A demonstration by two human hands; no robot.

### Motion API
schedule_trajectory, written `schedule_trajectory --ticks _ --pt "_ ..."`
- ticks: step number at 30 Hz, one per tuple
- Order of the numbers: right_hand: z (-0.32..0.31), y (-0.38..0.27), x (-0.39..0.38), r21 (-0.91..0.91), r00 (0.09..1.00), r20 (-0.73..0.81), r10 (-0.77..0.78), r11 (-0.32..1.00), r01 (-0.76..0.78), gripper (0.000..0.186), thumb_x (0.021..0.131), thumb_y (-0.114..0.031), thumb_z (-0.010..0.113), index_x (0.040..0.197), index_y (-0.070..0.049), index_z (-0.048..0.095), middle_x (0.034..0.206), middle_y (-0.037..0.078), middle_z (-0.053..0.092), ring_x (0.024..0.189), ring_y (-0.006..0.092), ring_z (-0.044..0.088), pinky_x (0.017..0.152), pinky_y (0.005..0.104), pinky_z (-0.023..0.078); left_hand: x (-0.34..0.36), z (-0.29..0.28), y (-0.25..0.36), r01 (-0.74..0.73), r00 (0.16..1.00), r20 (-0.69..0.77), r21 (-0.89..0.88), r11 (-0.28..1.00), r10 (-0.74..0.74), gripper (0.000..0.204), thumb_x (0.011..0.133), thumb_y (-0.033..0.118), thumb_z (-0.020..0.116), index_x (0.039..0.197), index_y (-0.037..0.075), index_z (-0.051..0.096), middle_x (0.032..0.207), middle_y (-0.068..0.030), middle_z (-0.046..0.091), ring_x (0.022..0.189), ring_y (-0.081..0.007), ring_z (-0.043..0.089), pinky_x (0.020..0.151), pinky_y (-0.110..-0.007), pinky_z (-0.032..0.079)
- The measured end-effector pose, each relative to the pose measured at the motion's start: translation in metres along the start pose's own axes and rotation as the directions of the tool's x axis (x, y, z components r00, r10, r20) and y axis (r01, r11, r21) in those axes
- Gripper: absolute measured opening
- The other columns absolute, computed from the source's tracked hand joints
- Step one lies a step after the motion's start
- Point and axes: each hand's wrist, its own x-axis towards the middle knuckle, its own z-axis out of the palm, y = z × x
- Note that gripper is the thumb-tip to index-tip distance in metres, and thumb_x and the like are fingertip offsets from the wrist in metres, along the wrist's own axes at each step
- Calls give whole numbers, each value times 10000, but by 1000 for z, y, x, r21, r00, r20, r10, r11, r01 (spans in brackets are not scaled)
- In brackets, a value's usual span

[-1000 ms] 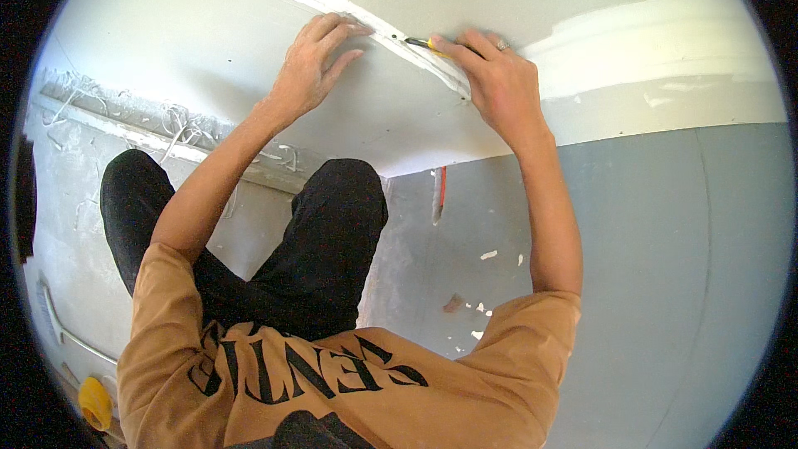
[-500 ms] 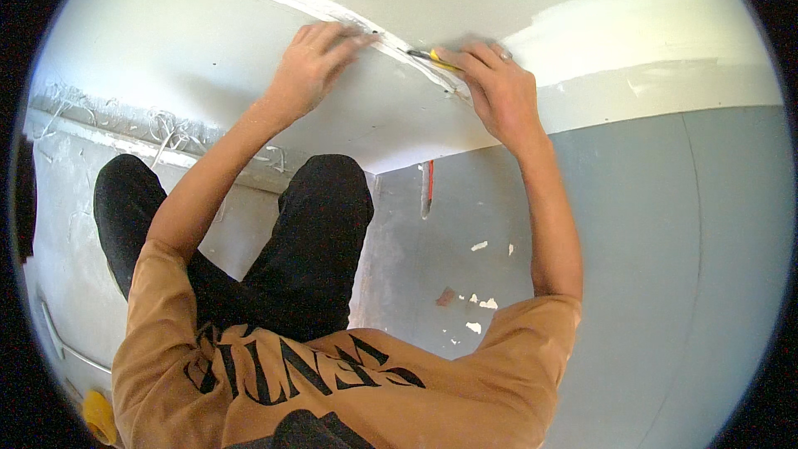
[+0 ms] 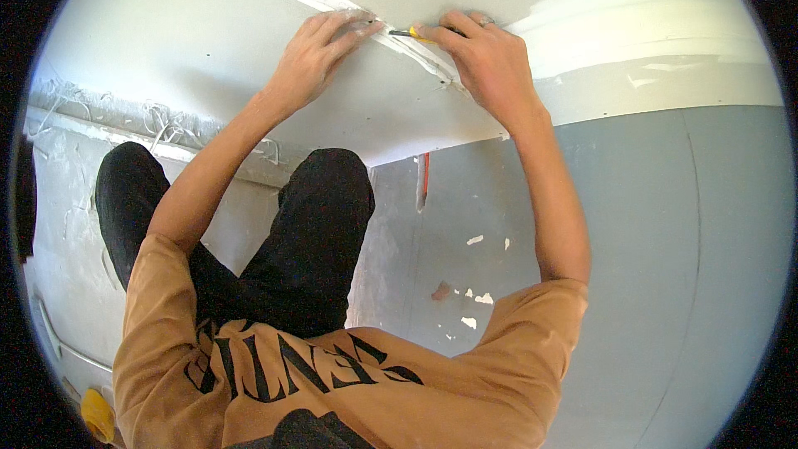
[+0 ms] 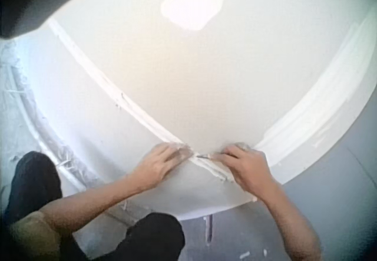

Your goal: Cutting and removing a strip of drywall or trim along a wall joint using a utility knife.

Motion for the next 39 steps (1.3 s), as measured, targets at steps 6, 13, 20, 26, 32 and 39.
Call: schedule_trajectory --ticks 6,13,20,26,32,39 --pt "0 -3 3 -71 998 41 -39 997 42 437 933 -53 716 1303 -277 784 1168 -29 726 897 239 753 773 392 626 3 12 11 66 997 36 103 993 -70 680 957 25 707 1567 322 662 1552 -21 588 1388 -322 526 1224 -486 420" --pt "8 7 -4 -45 997 72 -18 999 21 467 938 -48 714 1335 -287 771 1199 -31 734 838 232 764 741 391 624 1 23 16 71 997 20 136 988 -74 779 929 -36 717 1556 421 658 1576 -17 562 1432 -315 502 1240 -515 390" --pt "7 16 -42 -94 984 159 74 994 -59 422 962 -52 704 1303 -286 792 1183 -46 746 831 231 749 727 372 612 -2 17 -2 98 992 -72 -103 990 -106 625 963 7 738 1534 252 664 1533 -79 590 1408 -355 544 1233 -513 443" --pt "6 12 -23 80 999 27 45 996 -47 408 972 -67 713 1303 -291 792 1174 -42 746 861 229 733 744 375 610 -5 14 8 129 986 -93 -126 984 -141 605 977 58 763 1553 180 626 1518 -127 595 1391 -360 559 1224 -502 471" --pt "9 12 -21 0 999 47 23 1000 -23 475 923 -64 735 1328 -307 781 1195 -42 740 882 241 747 754 381 616 0 12 13 119 987 -93 -127 985 -131 629 986 47 750 1580 192 603 1526 -126 589 1408 -365 554 1230 -506 472" --pt "10 9 -22 -102 998 59 14 995 -8 570 896 -13 742 1362 -340 766 1231 -53 736 884 239 756 738 380 612 -1 6 8 116 989 -78 -141 983 -128 643 987 38 746 1592 189 590 1536 -123 592 1403 -361 568 1222 -496 488"
